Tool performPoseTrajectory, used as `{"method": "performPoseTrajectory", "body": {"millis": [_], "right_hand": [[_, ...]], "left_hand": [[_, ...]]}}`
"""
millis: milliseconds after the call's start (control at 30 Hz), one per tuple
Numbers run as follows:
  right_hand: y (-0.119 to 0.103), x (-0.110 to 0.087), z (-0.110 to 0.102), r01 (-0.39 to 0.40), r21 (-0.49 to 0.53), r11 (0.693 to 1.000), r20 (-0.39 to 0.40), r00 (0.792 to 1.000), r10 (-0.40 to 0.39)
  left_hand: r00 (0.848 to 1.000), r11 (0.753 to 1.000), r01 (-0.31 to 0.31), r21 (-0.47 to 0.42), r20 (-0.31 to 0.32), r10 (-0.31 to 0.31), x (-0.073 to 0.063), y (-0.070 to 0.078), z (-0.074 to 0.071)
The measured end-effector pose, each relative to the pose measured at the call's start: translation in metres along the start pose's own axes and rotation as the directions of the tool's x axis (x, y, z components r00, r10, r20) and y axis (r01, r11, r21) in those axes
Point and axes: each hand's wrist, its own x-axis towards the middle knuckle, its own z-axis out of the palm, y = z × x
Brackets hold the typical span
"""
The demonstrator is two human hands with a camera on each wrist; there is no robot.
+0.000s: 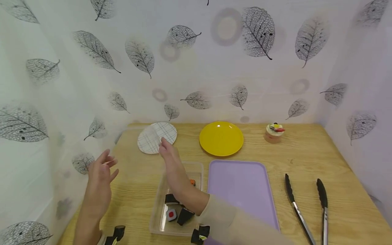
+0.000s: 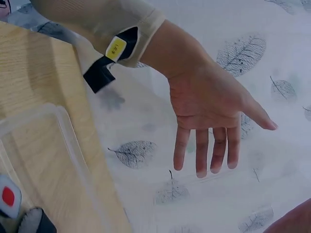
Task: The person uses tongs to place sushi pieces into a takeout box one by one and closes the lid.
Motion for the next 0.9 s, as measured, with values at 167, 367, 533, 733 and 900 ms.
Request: {"method": "performPoseTrajectory", "body": {"millis": [167,367,533,733,900], "right_hand": [[-0.001,-0.004,-0.02,0.085,-0.043,0.995,-0.017,0.996,-0.086],[0.007,-0.011,-0.041,0.071,-0.23,0.971,0.017,0.997,-0.069],[0.016,-0.023,-0.061,0.029,-0.354,0.935,0.093,0.996,0.004],[0.032,-0.043,-0.08,0.126,-0.43,0.894,0.166,0.984,-0.059],[0.046,-0.056,-0.08,0.234,-0.498,0.835,0.199,0.968,-0.153]], "left_hand": [[0.996,0.994,-0.036,-0.102,0.08,0.044,-0.003,0.004,0.009],[0.991,0.971,-0.044,-0.236,0.113,0.072,-0.005,0.006,0.018],[0.975,0.963,0.009,-0.269,0.216,0.051,-0.007,0.001,0.019],[0.878,0.938,0.136,-0.318,0.477,0.034,-0.011,-0.007,0.016],[0.813,0.962,0.128,-0.239,0.581,0.036,-0.015,-0.013,0.021]]}}
